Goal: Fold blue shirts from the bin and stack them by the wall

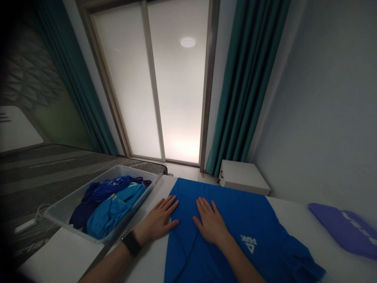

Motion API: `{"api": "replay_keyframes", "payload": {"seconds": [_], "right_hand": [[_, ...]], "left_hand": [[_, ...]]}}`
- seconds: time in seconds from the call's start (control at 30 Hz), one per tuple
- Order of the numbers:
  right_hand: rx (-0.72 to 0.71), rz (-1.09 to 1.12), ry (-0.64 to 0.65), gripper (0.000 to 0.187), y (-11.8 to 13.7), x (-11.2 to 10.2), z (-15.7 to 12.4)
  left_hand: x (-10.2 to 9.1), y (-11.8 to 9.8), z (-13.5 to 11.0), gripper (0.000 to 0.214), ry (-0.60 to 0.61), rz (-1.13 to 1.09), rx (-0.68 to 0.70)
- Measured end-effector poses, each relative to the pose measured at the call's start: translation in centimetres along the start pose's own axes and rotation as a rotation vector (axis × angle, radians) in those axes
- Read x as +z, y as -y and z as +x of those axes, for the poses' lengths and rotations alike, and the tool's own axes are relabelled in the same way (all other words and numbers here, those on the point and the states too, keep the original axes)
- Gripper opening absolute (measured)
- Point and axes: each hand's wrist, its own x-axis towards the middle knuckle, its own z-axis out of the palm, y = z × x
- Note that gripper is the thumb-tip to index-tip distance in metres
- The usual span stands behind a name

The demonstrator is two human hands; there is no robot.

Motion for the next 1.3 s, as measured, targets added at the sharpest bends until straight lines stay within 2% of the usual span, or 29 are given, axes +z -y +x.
{"api": "replay_keyframes", "payload": {"seconds": [0.2, 0.33, 0.43, 0.57, 0.63, 0.73, 0.87, 0.97, 1.07, 1.17, 1.3], "right_hand": [[-0.026, -0.026, -0.082, 0.071, 0.9, -0.8, -0.5], [-0.15, -0.01, -0.13, 0.062, 3.4, -1.5, -3.4], [-0.251, 0.071, -0.041, 0.059, 5.3, -1.2, -6.4], [-0.404, 0.199, 0.167, 0.067, 6.2, -0.2, -8.9], [-0.403, 0.215, 0.224, 0.07, 6.3, 0.2, -9.4], [-0.393, 0.226, 0.246, 0.07, 6.3, 0.1, -9.5], [-0.326, 0.253, 0.155, 0.056, 6.0, -1.1, -10.0], [-0.229, 0.239, 0.083, 0.052, 5.1, -1.8, -10.3], [-0.192, 0.208, 0.072, 0.052, 4.0, -1.5, -10.5], [-0.222, 0.193, 0.039, 0.052, 3.3, -0.6, -10.6], [-0.233, 0.186, 0.035, 0.054, 3.0, -0.1, -10.6]], "left_hand": [[-0.3, -0.5, -0.2, 0.068, -0.05, 0.006, 0.08], [-0.3, -1.5, -0.4, 0.06, -0.053, -0.021, 0.16], [-0.2, -1.7, -0.6, 0.059, -0.003, -0.028, 0.186], [-0.3, -1.4, -0.7, 0.073, 0.014, -0.036, 0.222], [-0.3, -1.2, -0.7, 0.079, 0.015, -0.039, 0.235], [-0.4, -1.2, -0.7, 0.083, 0.017, -0.025, 0.23], [-1.4, -2.5, -1.1, 0.074, 0.002, 0.005, 0.208], [-2.1, -4.3, -2.4, 0.068, -0.011, -0.018, 0.216], [-1.9, -5.7, -4.4, 0.074, 0.03, -0.052, 0.222], [-1.1, -6.1, -6.1, 0.086, 0.072, -0.072, 0.208], [-0.7, -5.8, -6.8, 0.096, 0.085, -0.088, 0.203]]}}
